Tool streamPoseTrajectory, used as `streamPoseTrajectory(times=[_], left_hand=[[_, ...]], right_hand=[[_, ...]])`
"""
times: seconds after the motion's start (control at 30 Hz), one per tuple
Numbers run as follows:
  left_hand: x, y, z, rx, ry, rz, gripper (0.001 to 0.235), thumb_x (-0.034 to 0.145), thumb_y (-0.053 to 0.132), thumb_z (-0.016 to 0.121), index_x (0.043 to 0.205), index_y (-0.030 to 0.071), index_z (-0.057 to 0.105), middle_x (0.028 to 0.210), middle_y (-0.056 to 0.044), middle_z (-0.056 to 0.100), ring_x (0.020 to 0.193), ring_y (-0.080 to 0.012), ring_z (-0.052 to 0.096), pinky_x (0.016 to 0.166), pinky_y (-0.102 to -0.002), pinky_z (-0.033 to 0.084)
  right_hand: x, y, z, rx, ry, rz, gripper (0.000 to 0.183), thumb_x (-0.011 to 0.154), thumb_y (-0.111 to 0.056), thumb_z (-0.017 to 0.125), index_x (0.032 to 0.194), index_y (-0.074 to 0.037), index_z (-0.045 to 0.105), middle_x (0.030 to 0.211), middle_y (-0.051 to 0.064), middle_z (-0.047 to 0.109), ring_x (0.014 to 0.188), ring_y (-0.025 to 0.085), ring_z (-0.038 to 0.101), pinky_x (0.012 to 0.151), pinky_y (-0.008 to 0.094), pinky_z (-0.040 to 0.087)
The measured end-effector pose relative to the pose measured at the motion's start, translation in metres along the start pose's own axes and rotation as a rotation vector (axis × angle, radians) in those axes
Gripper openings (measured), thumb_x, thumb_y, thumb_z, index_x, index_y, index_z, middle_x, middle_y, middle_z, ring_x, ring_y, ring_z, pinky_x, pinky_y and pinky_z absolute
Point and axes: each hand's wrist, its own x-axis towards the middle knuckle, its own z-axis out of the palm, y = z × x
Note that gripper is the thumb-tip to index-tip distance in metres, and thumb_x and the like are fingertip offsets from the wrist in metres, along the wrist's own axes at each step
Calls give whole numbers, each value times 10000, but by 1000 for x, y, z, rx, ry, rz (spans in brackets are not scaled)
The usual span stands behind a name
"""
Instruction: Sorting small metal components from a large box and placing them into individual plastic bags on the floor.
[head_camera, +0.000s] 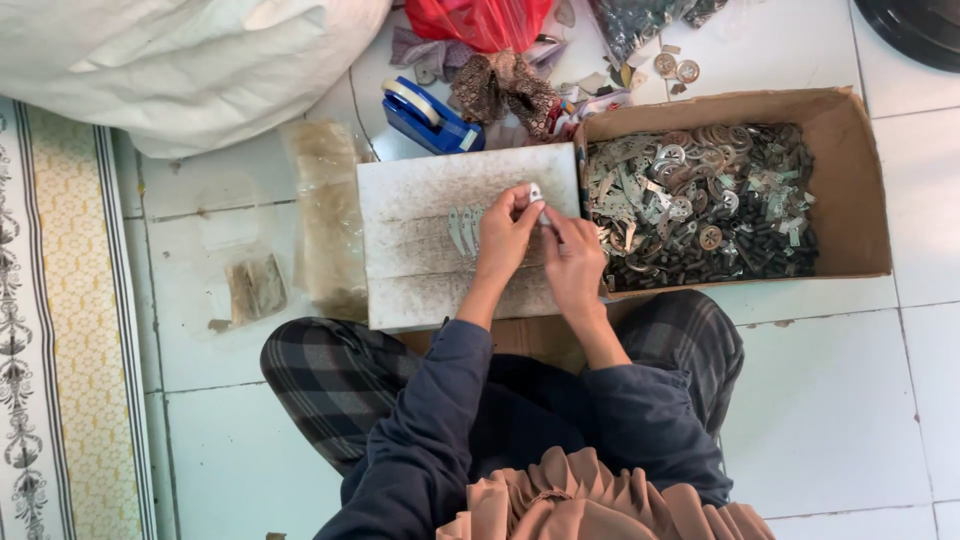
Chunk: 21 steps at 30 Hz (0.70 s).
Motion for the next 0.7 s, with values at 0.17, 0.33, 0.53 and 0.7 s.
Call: streamPoseTrajectory(times=[0.17, 0.33, 0.53, 0.7], left_hand=[[-25, -12, -53, 545, 159, 217, 320, 961, 195, 723, 1252, 63, 693, 1111, -108, 624, 958, -308, 669, 809, -379, 576], [-46, -13, -70, 813, 249, 341, 255, 1024, 191, 656, 1266, 112, 673, 1261, -90, 502, 1073, -288, 571, 885, -428, 515], [-41, -37, -62, 987, 265, 377, 349, 983, 354, 684, 1294, 195, 671, 1336, -73, 474, 1214, -304, 534, 880, -424, 482], [-40, -37, -61, 991, 249, 401, 336, 985, 341, 669, 1284, 189, 688, 1359, -80, 480, 1232, -316, 530, 881, -422, 467]], right_hand=[[-35, -10, 44, -145, -58, -65, 240, 925, -123, 775, 1164, -108, 781, 869, 32, 629, 796, 210, 641, 694, 301, 551], [-45, -2, 61, -313, -75, -117, 236, 946, -207, 742, 1165, -126, 772, 900, 5, 575, 840, 193, 619, 718, 318, 546], [-46, -7, 64, -496, -94, -173, 225, 948, -301, 713, 1125, -175, 771, 874, -15, 529, 830, 193, 584, 644, 336, 490], [-53, -2, 70, -567, -70, -162, 246, 922, -364, 724, 1110, -213, 772, 867, -17, 518, 828, 202, 577, 613, 353, 470]])
